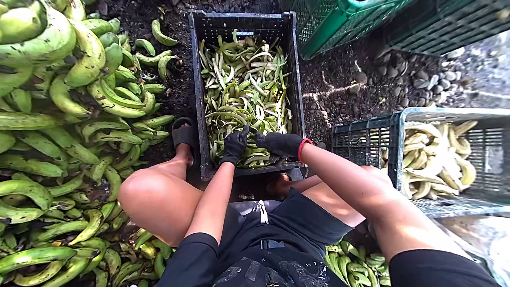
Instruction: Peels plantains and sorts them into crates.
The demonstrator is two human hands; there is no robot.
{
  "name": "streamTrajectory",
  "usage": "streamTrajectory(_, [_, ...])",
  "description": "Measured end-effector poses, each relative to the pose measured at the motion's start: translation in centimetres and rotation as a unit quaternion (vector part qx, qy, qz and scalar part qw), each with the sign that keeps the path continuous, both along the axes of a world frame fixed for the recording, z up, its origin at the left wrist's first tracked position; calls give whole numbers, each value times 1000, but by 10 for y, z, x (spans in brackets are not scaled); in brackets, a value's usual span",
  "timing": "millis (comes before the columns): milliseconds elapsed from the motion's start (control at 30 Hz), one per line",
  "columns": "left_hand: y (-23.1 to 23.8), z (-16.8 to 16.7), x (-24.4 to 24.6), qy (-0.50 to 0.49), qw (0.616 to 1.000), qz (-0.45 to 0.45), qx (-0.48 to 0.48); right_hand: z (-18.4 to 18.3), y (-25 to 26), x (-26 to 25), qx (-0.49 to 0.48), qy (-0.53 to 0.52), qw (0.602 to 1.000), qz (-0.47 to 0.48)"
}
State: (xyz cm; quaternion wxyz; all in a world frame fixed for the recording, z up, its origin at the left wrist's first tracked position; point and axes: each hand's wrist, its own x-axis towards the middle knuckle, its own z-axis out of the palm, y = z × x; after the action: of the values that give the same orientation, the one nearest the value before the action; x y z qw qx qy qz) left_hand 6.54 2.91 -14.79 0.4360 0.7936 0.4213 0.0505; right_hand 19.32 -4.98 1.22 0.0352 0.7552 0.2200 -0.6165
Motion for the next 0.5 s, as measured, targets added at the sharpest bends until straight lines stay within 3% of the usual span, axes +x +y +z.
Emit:
streamTrajectory(133, [-3,-1,0,19,1000,0,4,-8,-13,-4,14,-23,1000,6])
streamTrajectory(233, [-4,-8,-3,15,1000,19,-9,-39,-15,-14,92,-31,983,158])
streamTrajectory(267, [-5,-9,-3,12,1000,24,-12,-43,-15,-16,99,-25,982,162])
streamTrajectory(400, [-5,-7,-1,3,996,76,-38,-37,-30,-10,80,65,990,-97])
streamTrajectory(500, [-2,-1,4,-6,987,143,-72,-10,-49,-8,85,106,979,-151])
